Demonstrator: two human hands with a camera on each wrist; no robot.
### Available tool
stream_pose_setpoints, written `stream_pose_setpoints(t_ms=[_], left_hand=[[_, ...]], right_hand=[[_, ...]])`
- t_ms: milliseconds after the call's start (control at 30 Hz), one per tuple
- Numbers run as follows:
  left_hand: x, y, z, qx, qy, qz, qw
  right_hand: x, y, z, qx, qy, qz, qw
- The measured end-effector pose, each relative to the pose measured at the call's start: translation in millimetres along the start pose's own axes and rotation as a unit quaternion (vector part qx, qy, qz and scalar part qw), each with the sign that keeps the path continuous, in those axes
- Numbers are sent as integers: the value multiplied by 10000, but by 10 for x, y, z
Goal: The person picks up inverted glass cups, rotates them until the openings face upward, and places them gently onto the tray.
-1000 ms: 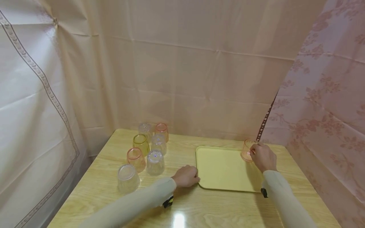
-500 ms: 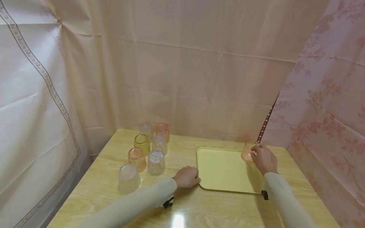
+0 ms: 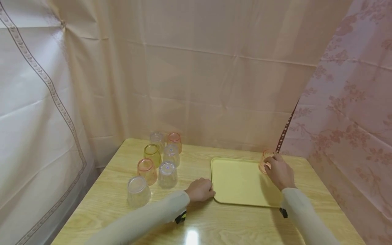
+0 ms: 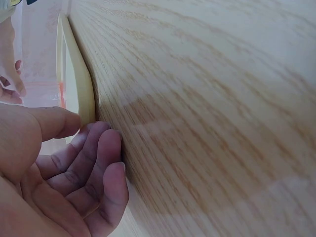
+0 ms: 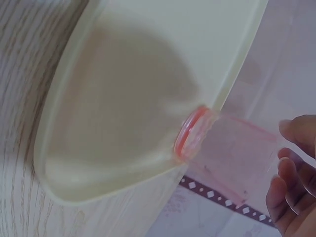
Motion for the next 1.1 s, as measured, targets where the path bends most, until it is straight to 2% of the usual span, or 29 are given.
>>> stream_pose_setpoints(t_ms=[633, 1100], left_hand=[[10, 5, 8, -84, 22, -176, 9998], [-6, -6, 22, -11, 22, -174, 9998]], right_hand=[[596, 53, -304, 431, 36, 507, 9978], [1032, 189, -543, 880, -346, 659, 9933]])
Point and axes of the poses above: each hand's wrist, its own y-axis away from the middle knuckle, its own z-axis out of the back of the hand, x = y × z, the point moved 8 cm from there along -y, towards the middle knuckle, and after that the axes turned 14 degrees about x, right-handed, at the moved point
